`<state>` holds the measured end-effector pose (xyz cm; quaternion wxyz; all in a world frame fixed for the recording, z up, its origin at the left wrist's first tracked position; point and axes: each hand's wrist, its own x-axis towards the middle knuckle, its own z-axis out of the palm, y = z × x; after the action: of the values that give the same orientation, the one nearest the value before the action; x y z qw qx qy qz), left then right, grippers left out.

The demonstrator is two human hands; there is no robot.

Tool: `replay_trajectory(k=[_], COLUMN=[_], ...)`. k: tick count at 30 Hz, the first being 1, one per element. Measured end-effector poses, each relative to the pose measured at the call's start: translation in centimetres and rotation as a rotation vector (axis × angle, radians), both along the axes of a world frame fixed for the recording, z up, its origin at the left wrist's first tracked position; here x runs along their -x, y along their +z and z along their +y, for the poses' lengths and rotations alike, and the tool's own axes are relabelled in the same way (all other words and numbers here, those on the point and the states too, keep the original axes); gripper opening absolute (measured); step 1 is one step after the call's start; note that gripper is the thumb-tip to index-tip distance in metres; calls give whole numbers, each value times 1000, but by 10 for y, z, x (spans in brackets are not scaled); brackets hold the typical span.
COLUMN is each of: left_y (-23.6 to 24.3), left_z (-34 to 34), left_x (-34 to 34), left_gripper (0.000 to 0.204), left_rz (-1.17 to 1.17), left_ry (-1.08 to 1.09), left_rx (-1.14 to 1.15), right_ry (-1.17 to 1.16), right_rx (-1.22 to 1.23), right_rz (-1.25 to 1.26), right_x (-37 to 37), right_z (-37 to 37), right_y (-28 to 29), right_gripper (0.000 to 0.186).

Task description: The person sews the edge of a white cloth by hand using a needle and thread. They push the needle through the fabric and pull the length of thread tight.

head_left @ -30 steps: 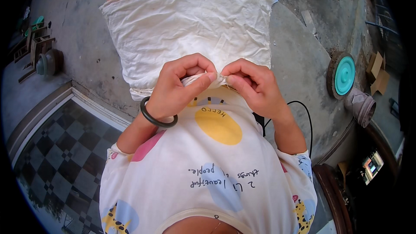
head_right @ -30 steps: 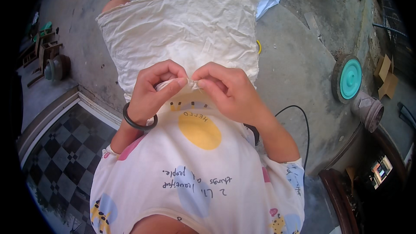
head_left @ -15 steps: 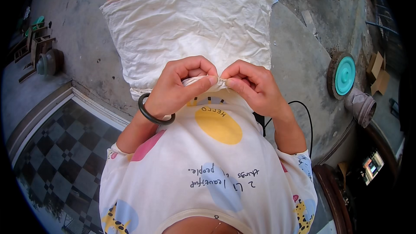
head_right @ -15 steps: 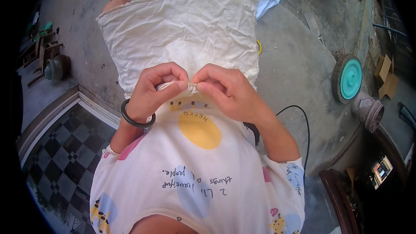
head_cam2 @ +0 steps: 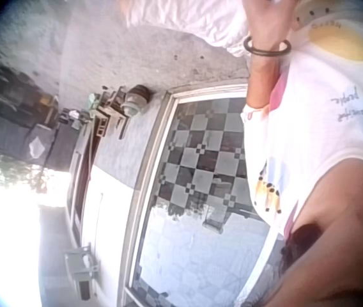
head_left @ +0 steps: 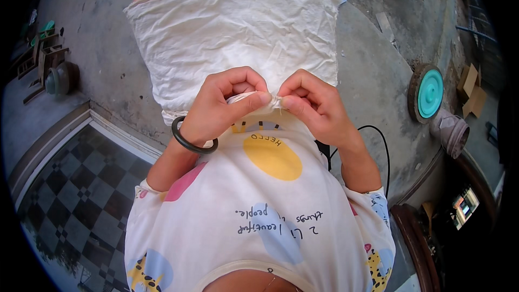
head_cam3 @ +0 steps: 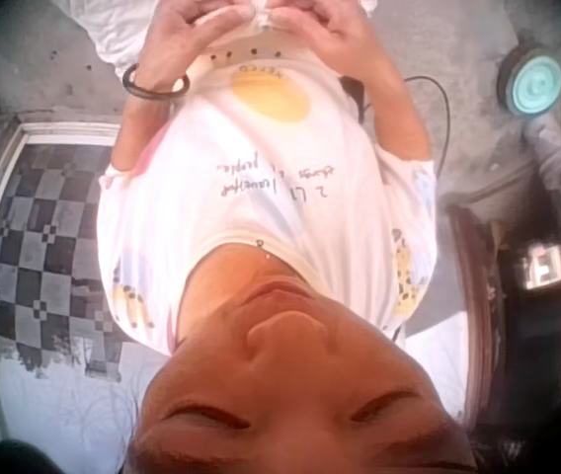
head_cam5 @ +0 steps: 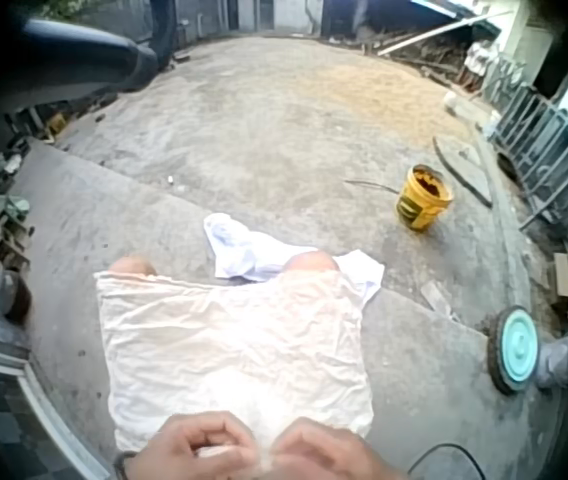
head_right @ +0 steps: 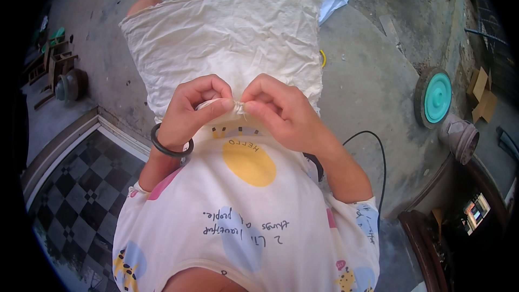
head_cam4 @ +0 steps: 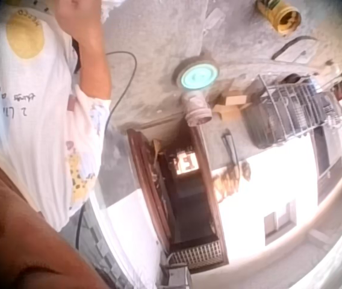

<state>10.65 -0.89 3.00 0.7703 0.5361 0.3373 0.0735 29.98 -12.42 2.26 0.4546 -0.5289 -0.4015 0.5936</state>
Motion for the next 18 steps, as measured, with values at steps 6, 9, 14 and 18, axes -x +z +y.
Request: replay_trajectory(k=[6,9,14,18], left_y=[7,7,4,2], left_z=[2,0,-2,-3], left_x=[4,3,3,2], left_gripper=[7,8,8,8], left_rz=[-1,-19,-13,-3], left_ry=[0,18,9,0], left_rx=[56,21,-1,23], right_ry=[-10,-18,-3,6], right_rx=[-8,-14,-18,-9], right_rz=[-68,-111,-120,-59], right_x=[-1,0,0,2], right_z=[1,1,1,2], right_y=[4,5,4,2], right_gripper=[3,3,3,3])
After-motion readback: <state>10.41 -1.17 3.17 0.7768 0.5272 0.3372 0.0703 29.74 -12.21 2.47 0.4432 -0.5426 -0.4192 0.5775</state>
